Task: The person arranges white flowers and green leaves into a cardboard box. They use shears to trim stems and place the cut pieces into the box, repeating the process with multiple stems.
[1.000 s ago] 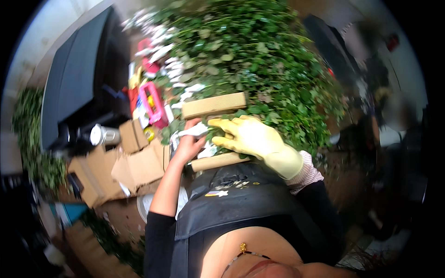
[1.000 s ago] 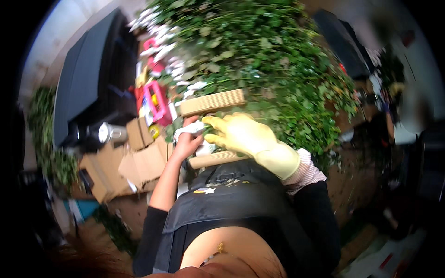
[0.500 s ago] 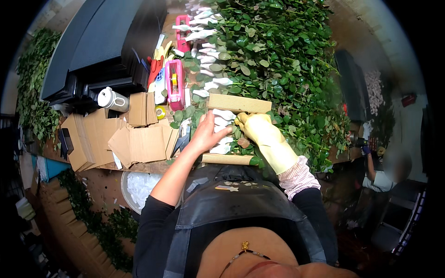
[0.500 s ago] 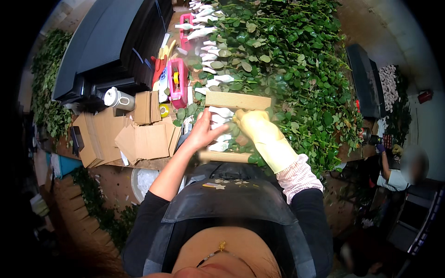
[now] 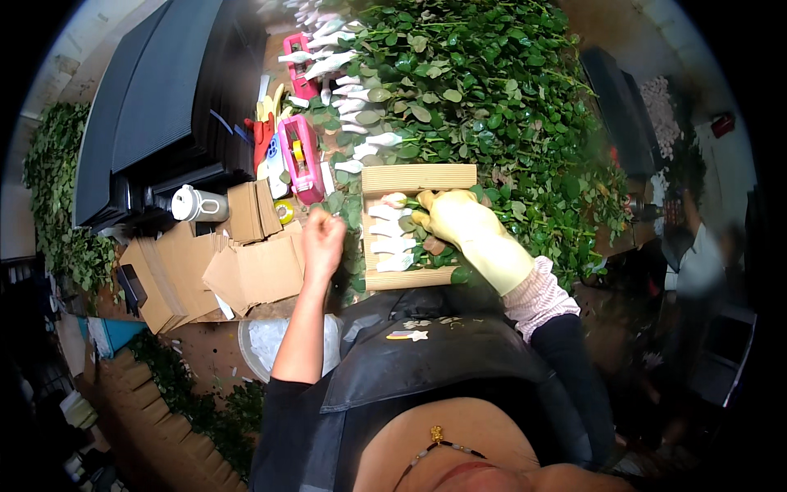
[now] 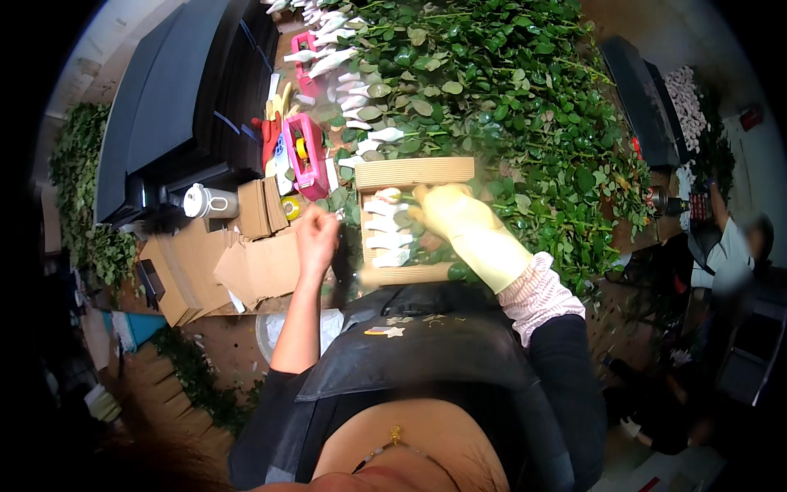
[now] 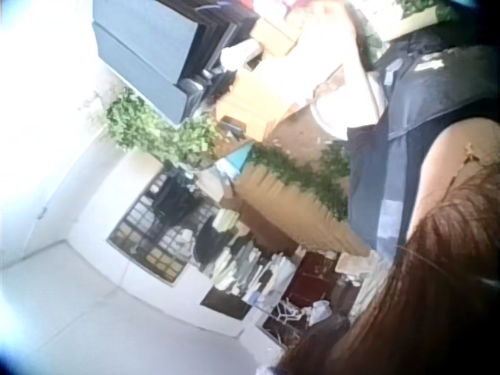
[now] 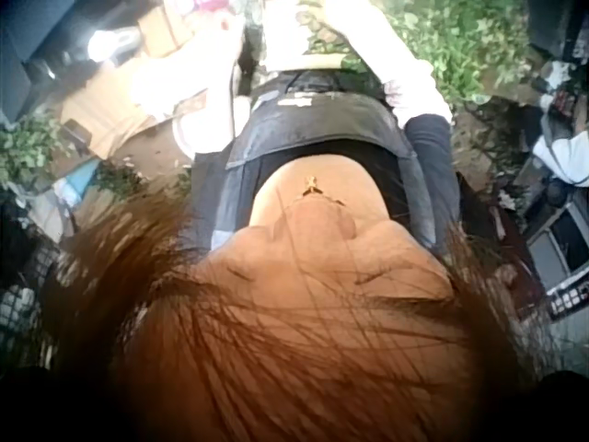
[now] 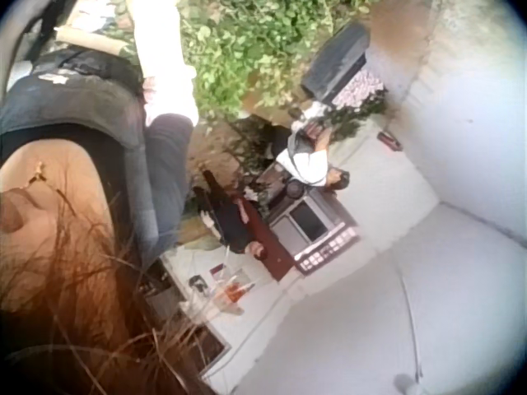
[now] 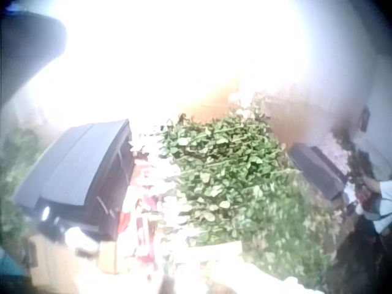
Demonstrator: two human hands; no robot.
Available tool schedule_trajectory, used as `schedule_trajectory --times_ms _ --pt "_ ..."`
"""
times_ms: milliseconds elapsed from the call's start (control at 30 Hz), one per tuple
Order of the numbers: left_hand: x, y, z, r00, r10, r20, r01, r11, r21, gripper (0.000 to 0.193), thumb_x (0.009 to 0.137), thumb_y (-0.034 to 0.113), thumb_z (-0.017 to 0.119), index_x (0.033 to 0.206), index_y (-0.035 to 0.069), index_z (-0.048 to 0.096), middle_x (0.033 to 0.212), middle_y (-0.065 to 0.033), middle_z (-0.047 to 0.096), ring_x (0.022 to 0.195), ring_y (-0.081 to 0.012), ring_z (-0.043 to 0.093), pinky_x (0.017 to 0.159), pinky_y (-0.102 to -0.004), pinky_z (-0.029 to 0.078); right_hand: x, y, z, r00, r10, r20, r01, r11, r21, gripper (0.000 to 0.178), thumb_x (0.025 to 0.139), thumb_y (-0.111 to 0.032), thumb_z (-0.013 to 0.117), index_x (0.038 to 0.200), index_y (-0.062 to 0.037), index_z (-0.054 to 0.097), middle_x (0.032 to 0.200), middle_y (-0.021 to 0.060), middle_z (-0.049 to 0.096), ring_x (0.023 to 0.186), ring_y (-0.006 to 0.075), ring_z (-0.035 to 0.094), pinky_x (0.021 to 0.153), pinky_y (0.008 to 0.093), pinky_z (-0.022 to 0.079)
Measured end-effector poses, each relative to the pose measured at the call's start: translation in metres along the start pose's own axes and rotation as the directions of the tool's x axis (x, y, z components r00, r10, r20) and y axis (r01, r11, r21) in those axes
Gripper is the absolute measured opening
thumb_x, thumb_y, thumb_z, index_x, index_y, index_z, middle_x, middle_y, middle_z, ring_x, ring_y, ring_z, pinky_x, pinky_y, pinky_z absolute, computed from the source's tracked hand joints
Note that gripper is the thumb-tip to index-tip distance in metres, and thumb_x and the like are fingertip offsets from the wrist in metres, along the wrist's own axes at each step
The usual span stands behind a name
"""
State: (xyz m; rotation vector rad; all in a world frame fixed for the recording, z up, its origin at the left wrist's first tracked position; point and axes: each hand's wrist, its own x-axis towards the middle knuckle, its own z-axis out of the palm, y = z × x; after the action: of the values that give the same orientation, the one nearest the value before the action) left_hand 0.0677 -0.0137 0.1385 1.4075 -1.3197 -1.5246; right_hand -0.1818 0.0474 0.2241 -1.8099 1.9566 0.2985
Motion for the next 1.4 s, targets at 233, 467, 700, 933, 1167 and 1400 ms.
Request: schedule_trajectory --times_ms 233,467,700,933,1167,1400 --pt "0.004 -0.03 0.046 0.975 0.003 0.223 0.012 0.998 -0.063 0.026 0.097 0.027 0.077 0.086 0.003 0.074 0.081 -0.002 0.071 0.069 -0.0064 0.06 0.061 -0.0234 0.047 0.006 -0.001 0.022 0.997 0.053 -0.059 -0.046 0.991 0.123 0.04 0.102 -0.042 0.06 0.121 -0.0066 0.062 0.101 0.0179 0.076 0.097 0.0372 0.073 0.087 0.0476 0.057" --pt "-0.006 -0.007 0.029 0.997 -0.021 -0.077 -0.007 0.937 -0.349 0.025 0.099 0.016 0.068 0.075 0.012 0.062 0.066 0.0079 0.053 0.056 -0.0024 0.043 0.05 -0.0229 0.035 -0.002 -0.007 0.007 0.995 0.099 0.034 -0.104 0.97 0.221 0.04 0.101 -0.041 0.062 0.122 -0.0066 0.062 0.101 0.0169 0.076 0.098 0.0365 0.073 0.086 0.0478 0.057" --pt "-0.006 0.011 -0.015 0.976 0.104 0.189 -0.15 0.956 0.251 0.027 0.093 0.025 0.077 0.083 0.006 0.061 0.077 -0.0032 0.068 0.071 -0.0119 0.06 0.07 -0.0322 0.05 -0.01 -0.011 -0.025 0.985 0.034 0.17 -0.044 0.997 0.055 0.043 0.098 -0.039 0.066 0.124 -0.0055 0.061 0.104 0.0181 0.075 0.103 0.0358 0.073 0.088 0.0481 0.057" --pt "-0.018 -0.003 0.03 0.938 0.207 0.278 -0.286 0.917 0.28 0.03 0.098 0.03 0.072 0.087 0.002 0.069 0.069 -0.0052 0.063 0.067 -0.0112 0.055 0.064 -0.032 0.047 0.004 -0.018 0.017 0.995 0.087 0.043 -0.09 0.994 0.069 0.045 0.094 -0.028 0.07 0.131 -0.004 0.061 0.104 0.0126 0.077 0.102 0.0373 0.073 0.089 0.0456 0.057" --pt "-0.017 0.004 -0.041 0.994 0.107 0.029 -0.091 0.939 -0.333 0.026 0.104 0.015 0.064 0.078 0.012 0.063 0.067 0.0067 0.055 0.059 -0.003 0.044 0.054 -0.0239 0.036 -0.015 -0.016 -0.014 0.991 0.092 0.094 -0.099 0.992 0.074 0.047 0.094 -0.029 0.07 0.134 -0.006 0.061 0.105 0.0127 0.077 0.103 0.0374 0.073 0.089 0.0458 0.057" --pt "-0.033 -0.012 -0.011 0.948 0.184 0.26 -0.27 0.898 0.347 0.039 0.091 0.039 0.08 0.085 0.006 0.061 0.068 -0.0053 0.061 0.068 -0.017 0.059 0.067 -0.0351 0.049 -0.062 -0.023 -0.006 0.998 -0.052 0.037 0.049 0.994 0.099 0.032 0.103 -0.033 0.058 0.13 -0.0181 0.068 0.107 0.0135 0.075 0.101 0.0331 0.073 0.09 0.0437 0.057"
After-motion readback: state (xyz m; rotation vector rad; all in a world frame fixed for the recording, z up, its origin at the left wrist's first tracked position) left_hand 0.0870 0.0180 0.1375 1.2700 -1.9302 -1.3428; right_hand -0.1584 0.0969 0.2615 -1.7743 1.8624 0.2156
